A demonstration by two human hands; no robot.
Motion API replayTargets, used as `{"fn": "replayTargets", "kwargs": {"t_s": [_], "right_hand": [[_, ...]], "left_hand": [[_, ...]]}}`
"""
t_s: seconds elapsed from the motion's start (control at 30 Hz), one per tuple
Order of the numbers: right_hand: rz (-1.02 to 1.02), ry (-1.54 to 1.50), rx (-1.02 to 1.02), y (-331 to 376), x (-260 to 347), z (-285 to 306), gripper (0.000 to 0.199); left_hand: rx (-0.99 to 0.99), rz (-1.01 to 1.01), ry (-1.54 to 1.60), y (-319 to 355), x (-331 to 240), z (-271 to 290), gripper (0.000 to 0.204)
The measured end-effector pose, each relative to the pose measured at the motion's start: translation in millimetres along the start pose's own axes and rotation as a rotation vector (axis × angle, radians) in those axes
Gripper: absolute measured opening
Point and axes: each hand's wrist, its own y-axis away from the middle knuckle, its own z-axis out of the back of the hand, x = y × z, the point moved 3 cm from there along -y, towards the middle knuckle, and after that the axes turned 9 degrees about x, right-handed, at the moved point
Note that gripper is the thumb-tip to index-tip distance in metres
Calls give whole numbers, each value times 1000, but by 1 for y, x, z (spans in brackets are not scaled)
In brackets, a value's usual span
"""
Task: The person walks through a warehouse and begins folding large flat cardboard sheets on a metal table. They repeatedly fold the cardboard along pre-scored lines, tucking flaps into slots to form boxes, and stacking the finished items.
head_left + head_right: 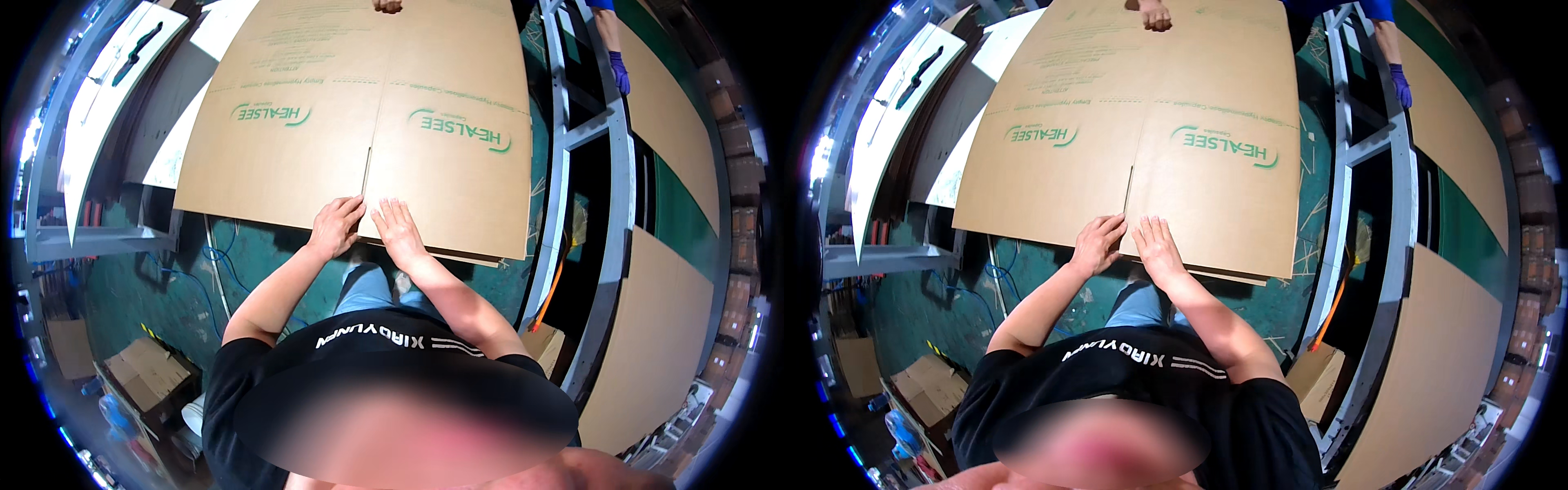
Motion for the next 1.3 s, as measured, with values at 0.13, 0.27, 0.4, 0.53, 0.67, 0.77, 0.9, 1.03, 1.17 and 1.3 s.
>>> {"fn": "replayTargets", "kwargs": {"t_s": [0.13,0.27,0.4,0.53,0.67,0.77,0.9,1.03,1.17,1.3], "right_hand": [[70,-464,59,41,-47,-2,65],[-960,181,-470,121,-165,73,40],[-1243,-388,-183,168,-232,60,51],[-1028,-482,-339,170,-177,87,33],[-1017,-713,-514,166,-89,43,32],[-805,-1040,-708,155,-61,-31,33],[-729,-1070,-709,158,-71,-70,33],[-871,-911,-399,182,-87,-66,39],[-597,-782,-456,239,-130,-17,36],[-935,-929,-894,341,-229,47,37]], "left_hand": [[53,-3,-8,-2,-4,6,67],[67,-29,-44,-3,-7,3,71],[55,-56,-34,3,-8,1,69],[94,-38,18,20,7,18,67],[119,-38,20,59,75,26,65],[61,-10,-51,73,117,-2,68],[62,-56,-181,73,126,-34,72],[116,3,-189,91,119,-62,71],[186,98,-172,52,53,-51,62],[180,221,-168,45,67,-29,39]]}}
